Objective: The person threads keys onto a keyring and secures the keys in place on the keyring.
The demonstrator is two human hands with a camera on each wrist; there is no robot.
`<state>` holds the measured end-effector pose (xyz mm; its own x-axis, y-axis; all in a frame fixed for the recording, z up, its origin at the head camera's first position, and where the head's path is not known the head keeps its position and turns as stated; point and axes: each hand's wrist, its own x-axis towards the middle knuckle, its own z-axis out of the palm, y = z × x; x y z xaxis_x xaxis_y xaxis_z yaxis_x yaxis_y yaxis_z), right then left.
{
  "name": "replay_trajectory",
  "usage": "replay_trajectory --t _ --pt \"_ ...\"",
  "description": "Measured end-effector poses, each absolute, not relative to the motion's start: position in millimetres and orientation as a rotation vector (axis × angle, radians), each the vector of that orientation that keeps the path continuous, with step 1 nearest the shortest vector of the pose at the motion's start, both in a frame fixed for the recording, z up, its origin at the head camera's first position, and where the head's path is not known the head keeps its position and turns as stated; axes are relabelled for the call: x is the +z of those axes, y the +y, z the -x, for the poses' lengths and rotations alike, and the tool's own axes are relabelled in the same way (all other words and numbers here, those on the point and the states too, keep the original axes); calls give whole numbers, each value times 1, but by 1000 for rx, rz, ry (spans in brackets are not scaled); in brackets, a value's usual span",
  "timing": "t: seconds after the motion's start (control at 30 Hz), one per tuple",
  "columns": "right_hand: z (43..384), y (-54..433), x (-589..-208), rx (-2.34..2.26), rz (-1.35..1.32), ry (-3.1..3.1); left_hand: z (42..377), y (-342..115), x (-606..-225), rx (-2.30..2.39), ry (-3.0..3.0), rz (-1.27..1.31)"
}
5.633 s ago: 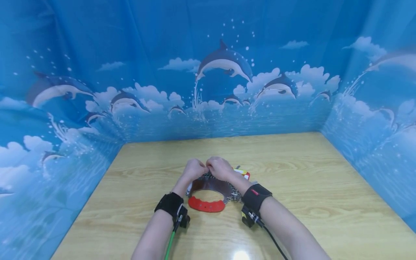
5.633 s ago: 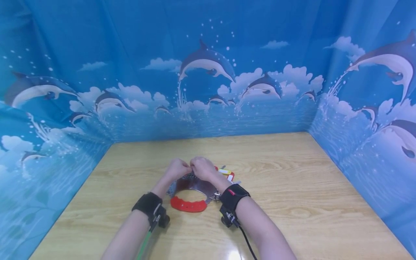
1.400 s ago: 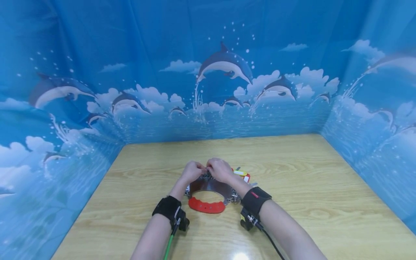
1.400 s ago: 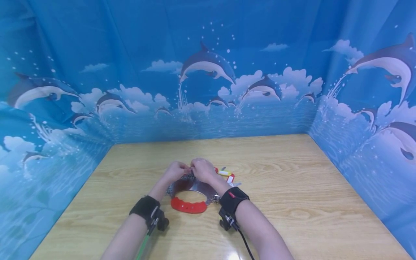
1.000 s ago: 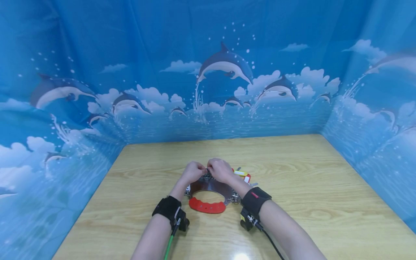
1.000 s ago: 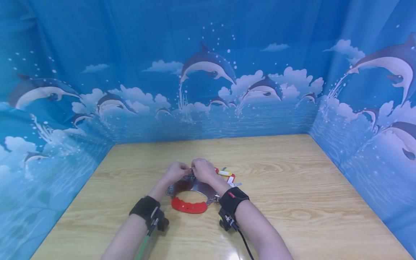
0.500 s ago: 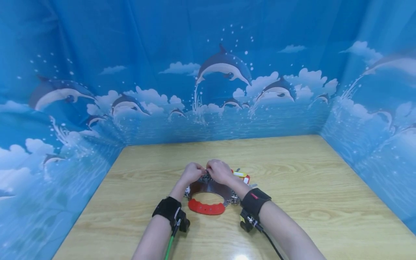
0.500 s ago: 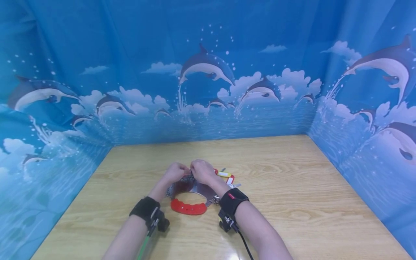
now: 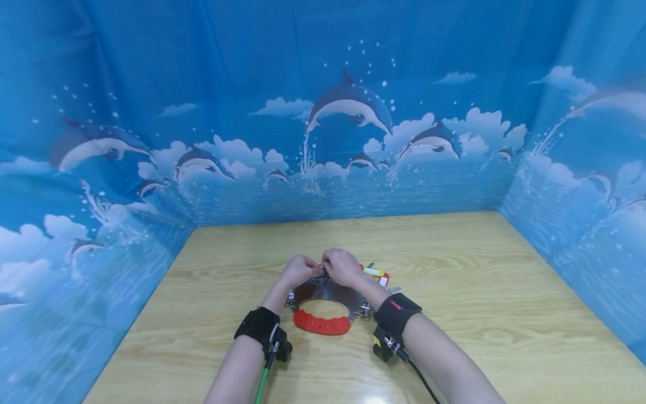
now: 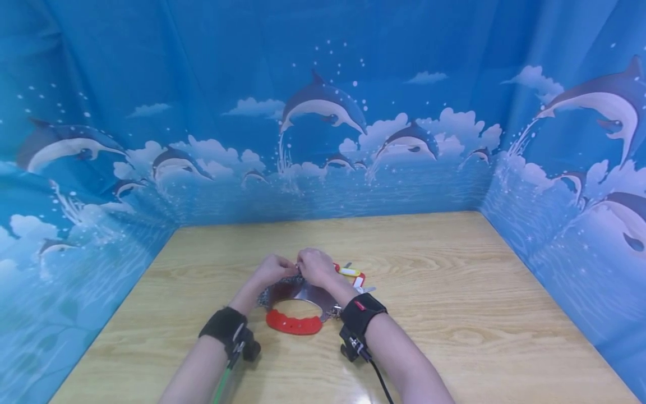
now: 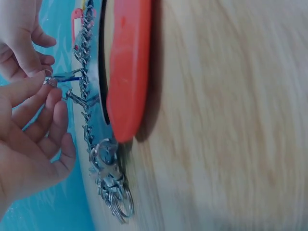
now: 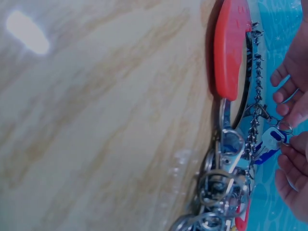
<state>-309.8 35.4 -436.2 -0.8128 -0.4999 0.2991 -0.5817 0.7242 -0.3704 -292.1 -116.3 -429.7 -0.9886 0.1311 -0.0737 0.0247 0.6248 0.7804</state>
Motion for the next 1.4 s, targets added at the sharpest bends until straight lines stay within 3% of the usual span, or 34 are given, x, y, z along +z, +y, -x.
replay_trajectory --t 0.5,1.4 --pt "311 36 -437 675 -911 -2724 292 -112 -428 1227 2748 -208" --pt "309 35 -438 679 -932 -2694 294 -114 -425 1280 2723 -29"
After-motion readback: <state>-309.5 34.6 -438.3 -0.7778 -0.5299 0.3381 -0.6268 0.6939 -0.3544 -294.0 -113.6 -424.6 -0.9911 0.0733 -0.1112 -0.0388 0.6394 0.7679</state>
